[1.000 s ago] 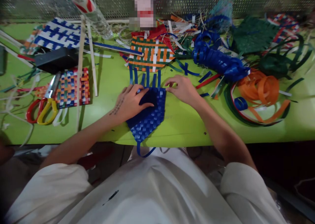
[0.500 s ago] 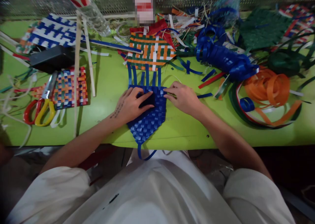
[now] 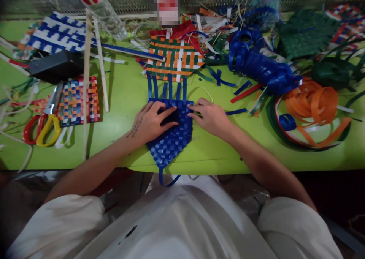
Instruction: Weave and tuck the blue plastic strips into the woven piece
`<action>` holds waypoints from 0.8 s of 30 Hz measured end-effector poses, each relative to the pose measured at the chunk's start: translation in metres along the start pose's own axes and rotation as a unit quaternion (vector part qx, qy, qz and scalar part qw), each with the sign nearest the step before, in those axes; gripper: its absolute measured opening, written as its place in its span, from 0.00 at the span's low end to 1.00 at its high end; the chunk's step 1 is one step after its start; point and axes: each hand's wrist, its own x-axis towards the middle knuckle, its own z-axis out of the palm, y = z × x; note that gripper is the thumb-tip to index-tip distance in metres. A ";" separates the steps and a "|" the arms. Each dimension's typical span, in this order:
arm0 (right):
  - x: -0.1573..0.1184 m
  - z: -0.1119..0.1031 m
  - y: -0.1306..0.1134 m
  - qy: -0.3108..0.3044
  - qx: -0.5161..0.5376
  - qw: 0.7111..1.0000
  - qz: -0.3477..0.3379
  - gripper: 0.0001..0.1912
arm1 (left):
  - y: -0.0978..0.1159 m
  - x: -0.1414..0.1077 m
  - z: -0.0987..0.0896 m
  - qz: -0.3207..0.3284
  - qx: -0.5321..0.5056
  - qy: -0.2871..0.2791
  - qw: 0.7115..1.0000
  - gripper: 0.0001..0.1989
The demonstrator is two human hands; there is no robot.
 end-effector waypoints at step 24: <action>0.018 0.003 -0.002 0.025 0.017 0.997 0.064 0.19 | 0.007 0.002 0.001 -0.001 0.021 -0.038 0.999 0.34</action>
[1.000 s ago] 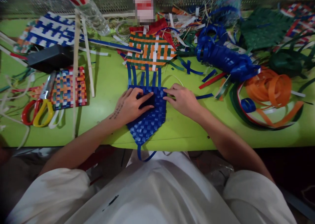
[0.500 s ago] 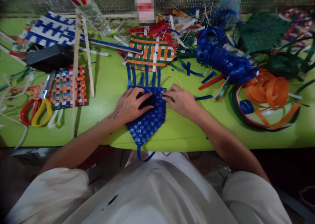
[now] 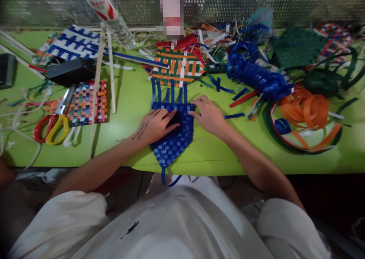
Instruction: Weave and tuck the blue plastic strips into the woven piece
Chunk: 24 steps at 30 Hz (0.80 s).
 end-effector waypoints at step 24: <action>-0.011 -0.029 -0.051 0.159 0.391 0.903 0.075 0.26 | 0.058 -0.003 -0.048 -0.088 -0.086 0.095 0.988 0.59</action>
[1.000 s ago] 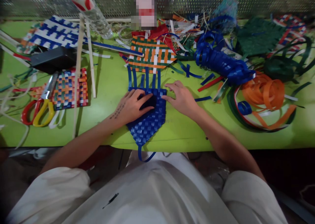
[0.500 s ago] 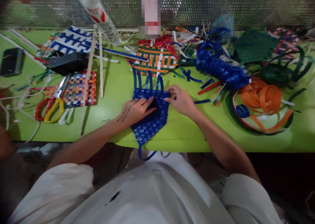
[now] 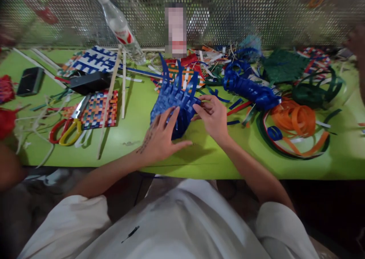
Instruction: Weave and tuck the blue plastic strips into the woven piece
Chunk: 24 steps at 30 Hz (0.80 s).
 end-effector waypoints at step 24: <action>-0.078 0.004 -0.018 -0.511 -0.065 0.850 0.112 0.21 | -0.092 0.093 -0.013 -0.085 -0.277 0.209 0.934 0.35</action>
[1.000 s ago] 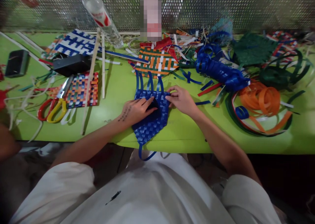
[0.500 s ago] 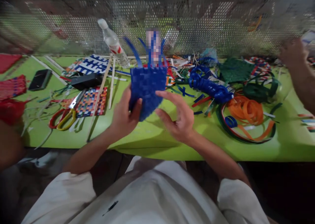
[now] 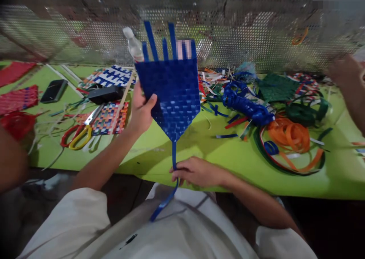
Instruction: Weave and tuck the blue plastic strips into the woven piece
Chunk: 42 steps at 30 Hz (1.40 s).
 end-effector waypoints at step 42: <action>0.149 -0.129 -0.022 0.257 -0.321 0.912 0.008 0.02 | 0.012 -0.069 -0.003 -0.120 0.294 -0.392 0.864 0.51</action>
